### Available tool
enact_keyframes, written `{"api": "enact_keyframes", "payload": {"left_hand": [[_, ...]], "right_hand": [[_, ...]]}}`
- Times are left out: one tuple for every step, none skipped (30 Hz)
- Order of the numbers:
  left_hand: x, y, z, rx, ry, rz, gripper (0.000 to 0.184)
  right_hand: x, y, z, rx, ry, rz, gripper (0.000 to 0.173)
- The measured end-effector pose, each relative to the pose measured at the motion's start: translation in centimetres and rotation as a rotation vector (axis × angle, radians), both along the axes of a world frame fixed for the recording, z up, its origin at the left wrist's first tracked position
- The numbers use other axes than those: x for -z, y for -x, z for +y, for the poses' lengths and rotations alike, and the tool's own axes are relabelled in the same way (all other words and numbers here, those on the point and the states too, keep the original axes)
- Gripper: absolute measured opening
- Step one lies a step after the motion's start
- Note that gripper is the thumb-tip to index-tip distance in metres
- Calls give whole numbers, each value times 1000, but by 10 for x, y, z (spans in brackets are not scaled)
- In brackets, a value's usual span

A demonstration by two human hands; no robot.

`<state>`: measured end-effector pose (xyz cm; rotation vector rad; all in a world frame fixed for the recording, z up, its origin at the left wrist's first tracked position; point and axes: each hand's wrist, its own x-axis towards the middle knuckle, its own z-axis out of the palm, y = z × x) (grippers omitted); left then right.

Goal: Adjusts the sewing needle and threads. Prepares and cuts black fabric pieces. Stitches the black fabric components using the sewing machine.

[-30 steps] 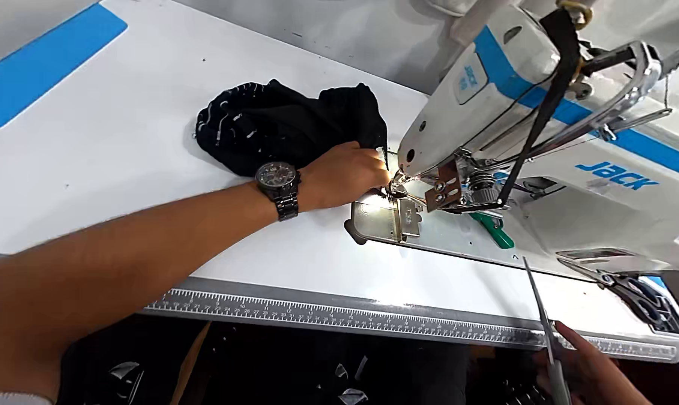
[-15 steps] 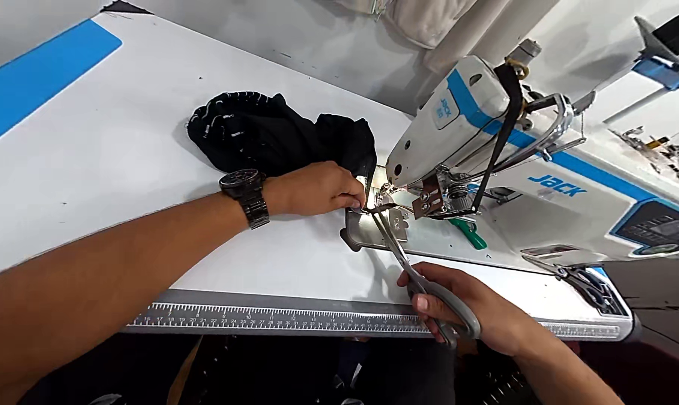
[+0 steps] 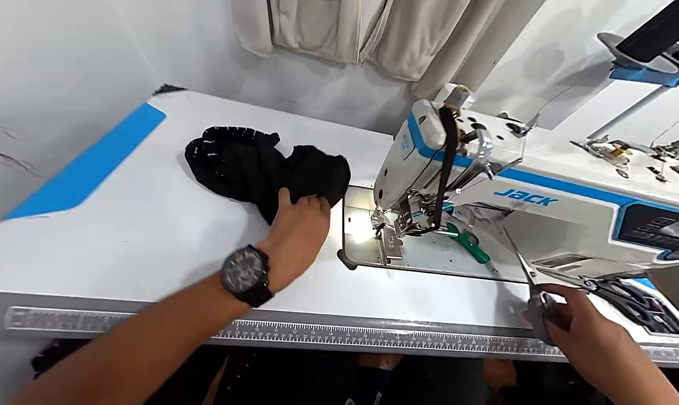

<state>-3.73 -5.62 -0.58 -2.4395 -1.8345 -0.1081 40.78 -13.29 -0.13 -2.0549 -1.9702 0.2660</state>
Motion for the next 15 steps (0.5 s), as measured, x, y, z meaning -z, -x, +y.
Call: {"api": "enact_keyframes", "payload": {"left_hand": [[2,-2,-7,-57,-13,79,38],[4,0,-12,-86,-13,133,31],[5,7,-17,-77,-24,151,23],[5,19,-22,-36,-44,128,17],[2,33,-29,22,-94,64,12],[-6,47,-38,85,-171,-19,8],[-24,58,-51,133,-228,-105,9],[-52,65,-67,158,-242,-180,13],[-83,69,-87,170,-239,-233,18],[-112,73,-107,183,-256,-262,22],[-137,79,-127,192,-277,-276,24],[-161,87,-146,200,-286,-291,26],[-181,99,-166,216,-275,-309,28],[-199,116,-187,241,-257,-331,29],[-214,138,-209,274,-238,-351,30]], "right_hand": [[5,-7,5,21,-37,-70,45],[6,-9,8,19,-43,-115,39],[5,-6,8,-3,-56,-145,31],[1,3,5,-38,-89,-155,25],[-4,19,0,-81,-142,-133,24],[-7,44,-6,-144,-195,-82,26],[-3,76,-12,-227,-262,-8,29],[9,116,-16,-313,-335,90,35],[26,162,-21,-392,-379,190,50],[43,208,-27,-461,-397,282,72],[55,250,-32,-510,-406,393,90],[59,284,-36,-548,-422,533,94],[54,305,-41,-590,-407,704,83],[43,314,-44,-668,-376,861,63],[26,313,-42,-835,-300,999,44]]}}
